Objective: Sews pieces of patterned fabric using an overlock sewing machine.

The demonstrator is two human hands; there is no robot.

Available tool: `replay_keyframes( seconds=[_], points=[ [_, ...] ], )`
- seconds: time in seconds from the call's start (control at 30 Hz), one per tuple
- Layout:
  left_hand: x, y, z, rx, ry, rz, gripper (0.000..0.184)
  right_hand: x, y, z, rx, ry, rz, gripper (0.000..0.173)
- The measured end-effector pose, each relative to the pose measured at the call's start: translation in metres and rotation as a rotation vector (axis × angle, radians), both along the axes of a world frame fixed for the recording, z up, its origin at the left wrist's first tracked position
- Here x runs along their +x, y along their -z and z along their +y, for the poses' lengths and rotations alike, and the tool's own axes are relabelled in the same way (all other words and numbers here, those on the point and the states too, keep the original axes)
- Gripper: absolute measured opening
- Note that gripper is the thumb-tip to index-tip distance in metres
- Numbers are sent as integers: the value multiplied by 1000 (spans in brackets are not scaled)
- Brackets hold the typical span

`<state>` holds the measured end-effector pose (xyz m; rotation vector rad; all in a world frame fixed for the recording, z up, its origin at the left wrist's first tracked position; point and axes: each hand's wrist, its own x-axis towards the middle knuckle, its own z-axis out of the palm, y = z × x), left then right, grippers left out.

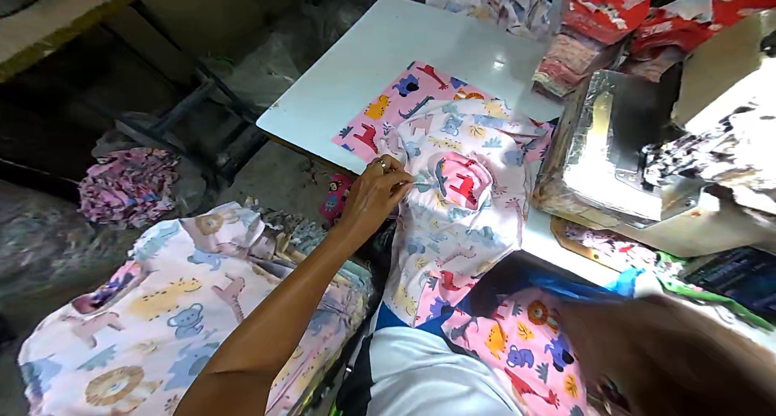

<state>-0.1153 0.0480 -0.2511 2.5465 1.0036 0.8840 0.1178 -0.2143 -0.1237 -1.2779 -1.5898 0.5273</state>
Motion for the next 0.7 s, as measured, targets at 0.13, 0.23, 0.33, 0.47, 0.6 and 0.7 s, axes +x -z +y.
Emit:
replay_keyframes(
  seconds=[0.13,0.23,0.33,0.47,0.6,0.7],
  points=[
    [-2,-5,-6,-41,-59,-137,15,6,69,93,-20,380,-577,23],
    [-12,-14,-12,-109,-159,-223,18,9,86,123,-219,393,-680,20],
    [-22,-15,-15,-147,-248,-243,17,10,95,136,-322,379,-684,15],
    [-25,-21,-11,-169,-247,-231,17,16,92,131,-111,359,-562,13],
    [-10,-77,-17,-483,-171,-495,18,31,31,94,104,442,-323,21],
    [11,-130,-35,-609,104,-579,11,61,-15,59,272,625,-462,27]
  ],
)
